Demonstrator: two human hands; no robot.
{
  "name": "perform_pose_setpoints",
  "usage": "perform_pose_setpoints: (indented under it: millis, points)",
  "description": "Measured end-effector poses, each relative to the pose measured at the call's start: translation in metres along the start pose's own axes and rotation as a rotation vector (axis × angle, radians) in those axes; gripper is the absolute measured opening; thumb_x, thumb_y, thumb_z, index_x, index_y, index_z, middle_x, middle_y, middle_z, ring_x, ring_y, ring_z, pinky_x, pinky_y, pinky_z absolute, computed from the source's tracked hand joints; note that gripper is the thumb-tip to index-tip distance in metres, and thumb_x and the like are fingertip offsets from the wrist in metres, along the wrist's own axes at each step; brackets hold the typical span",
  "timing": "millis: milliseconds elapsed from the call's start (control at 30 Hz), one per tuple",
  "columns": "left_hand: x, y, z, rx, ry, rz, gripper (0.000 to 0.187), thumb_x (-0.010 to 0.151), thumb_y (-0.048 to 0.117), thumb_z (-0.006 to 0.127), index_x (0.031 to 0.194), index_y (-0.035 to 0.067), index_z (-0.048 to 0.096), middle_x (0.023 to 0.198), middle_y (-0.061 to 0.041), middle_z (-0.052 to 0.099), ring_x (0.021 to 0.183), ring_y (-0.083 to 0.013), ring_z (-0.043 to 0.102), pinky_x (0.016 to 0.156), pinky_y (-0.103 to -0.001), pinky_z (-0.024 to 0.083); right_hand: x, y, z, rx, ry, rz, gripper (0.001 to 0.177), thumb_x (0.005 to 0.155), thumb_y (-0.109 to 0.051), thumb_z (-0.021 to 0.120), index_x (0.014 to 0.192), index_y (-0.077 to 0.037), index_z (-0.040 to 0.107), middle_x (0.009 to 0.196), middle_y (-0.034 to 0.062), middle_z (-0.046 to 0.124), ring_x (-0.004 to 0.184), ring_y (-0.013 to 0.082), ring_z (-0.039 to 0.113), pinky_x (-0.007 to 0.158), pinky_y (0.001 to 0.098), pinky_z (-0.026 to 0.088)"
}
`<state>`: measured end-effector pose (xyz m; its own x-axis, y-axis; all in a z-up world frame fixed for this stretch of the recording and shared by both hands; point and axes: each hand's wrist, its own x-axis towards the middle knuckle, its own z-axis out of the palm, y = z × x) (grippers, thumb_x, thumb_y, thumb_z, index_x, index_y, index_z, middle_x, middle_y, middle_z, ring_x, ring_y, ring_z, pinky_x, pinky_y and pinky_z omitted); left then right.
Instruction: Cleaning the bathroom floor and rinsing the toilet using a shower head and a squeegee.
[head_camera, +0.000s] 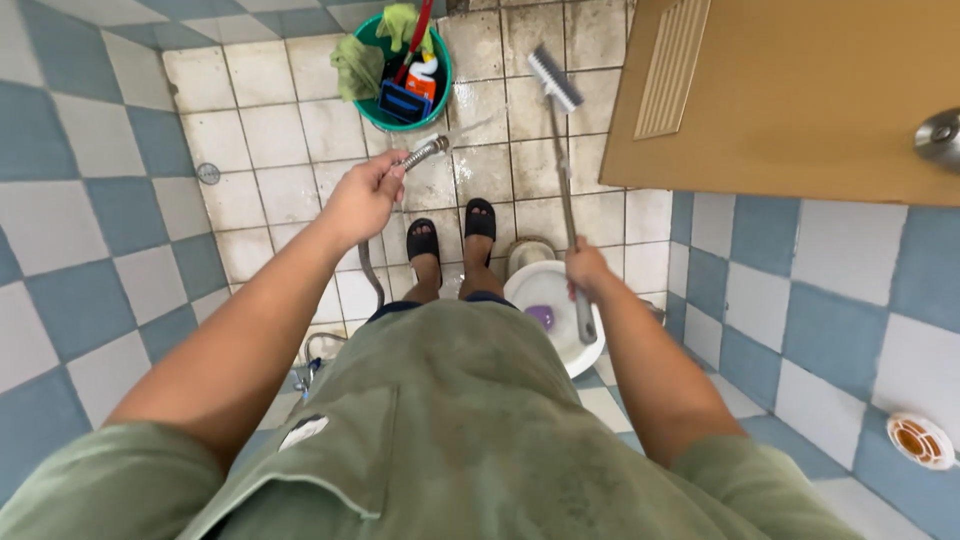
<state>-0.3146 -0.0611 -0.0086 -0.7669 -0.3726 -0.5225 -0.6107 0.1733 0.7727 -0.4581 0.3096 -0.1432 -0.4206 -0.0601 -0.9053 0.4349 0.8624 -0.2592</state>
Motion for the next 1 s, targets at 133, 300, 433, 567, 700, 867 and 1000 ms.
perform_pose_setpoints:
  millis: [133, 300, 433, 567, 700, 867, 1000]
  points:
    - [0.0, -0.038, -0.013, -0.03, 0.001, -0.021, 0.037, 0.108, 0.025, 0.05, 0.138, 0.007, 0.06, 0.078, -0.003, 0.062, 0.072, -0.0137, 0.058, 0.07, -0.031, 0.051, -0.096, -0.013, 0.036, 0.073, -0.135, 0.119, 0.048, 0.104, -0.025, 0.039, 0.152, -0.023, 0.04, 0.07, 0.0089, 0.05, 0.045, 0.0186, 0.045, 0.038, 0.0377, 0.044]
    - [-0.02, -0.07, -0.046, 0.079, 0.082, -0.139, 0.036, 0.104, 0.024, 0.051, 0.134, 0.007, 0.064, 0.082, -0.01, 0.07, 0.077, -0.0217, 0.067, 0.075, -0.036, 0.053, -0.116, -0.022, 0.082, 0.112, -0.365, 0.238, 0.05, 0.105, -0.029, 0.04, 0.155, -0.031, 0.038, 0.066, 0.0019, 0.046, 0.046, 0.0138, 0.039, 0.04, 0.0306, 0.039]
    - [-0.029, -0.115, -0.068, 0.154, 0.168, -0.116, 0.036, 0.105, 0.024, 0.051, 0.132, 0.005, 0.064, 0.086, -0.014, 0.072, 0.081, -0.0264, 0.07, 0.078, -0.039, 0.053, -0.077, -0.023, 0.127, 0.104, -0.472, 0.15, 0.04, 0.105, -0.034, 0.046, 0.142, -0.023, 0.055, 0.065, -0.0006, 0.047, 0.045, 0.0113, 0.04, 0.04, 0.0279, 0.038]
    - [-0.048, -0.129, -0.085, 0.158, 0.236, -0.134, 0.032, 0.105, 0.023, 0.052, 0.127, 0.007, 0.068, 0.09, -0.017, 0.072, 0.085, -0.0316, 0.07, 0.08, -0.042, 0.054, -0.072, -0.034, 0.135, 0.189, -0.632, 0.118, 0.029, 0.107, -0.036, 0.052, 0.103, -0.01, 0.062, 0.064, -0.0006, 0.05, 0.042, 0.0093, 0.042, 0.037, 0.0255, 0.037]
    - [-0.032, -0.17, -0.078, 0.207, 0.35, 0.056, 0.03, 0.103, 0.022, 0.058, 0.124, 0.005, 0.07, 0.097, -0.023, 0.072, 0.092, -0.0389, 0.068, 0.083, -0.045, 0.053, -0.064, 0.006, 0.067, 0.289, -0.795, 0.258, 0.043, 0.111, -0.041, 0.053, 0.094, -0.002, 0.057, 0.059, -0.0006, 0.044, 0.039, 0.0097, 0.04, 0.032, 0.0257, 0.031]
    - [-0.035, -0.128, -0.066, 0.07, 0.206, -0.133, 0.034, 0.103, 0.024, 0.053, 0.13, 0.008, 0.065, 0.093, -0.024, 0.072, 0.087, -0.0382, 0.07, 0.083, -0.044, 0.054, -0.177, -0.035, -0.01, 0.288, -0.503, 0.223, 0.039, 0.097, -0.018, 0.052, 0.136, -0.021, 0.059, 0.06, -0.0038, 0.043, 0.041, 0.0074, 0.038, 0.033, 0.0248, 0.029]
    - [-0.035, -0.115, -0.052, 0.093, 0.168, -0.048, 0.036, 0.101, 0.023, 0.054, 0.132, 0.008, 0.065, 0.099, -0.024, 0.071, 0.089, -0.0373, 0.07, 0.083, -0.042, 0.054, -0.167, -0.035, -0.037, 0.267, -0.239, 0.162, 0.039, 0.095, -0.013, 0.055, 0.134, -0.014, 0.059, 0.062, -0.0026, 0.042, 0.043, 0.0101, 0.039, 0.036, 0.0288, 0.032]
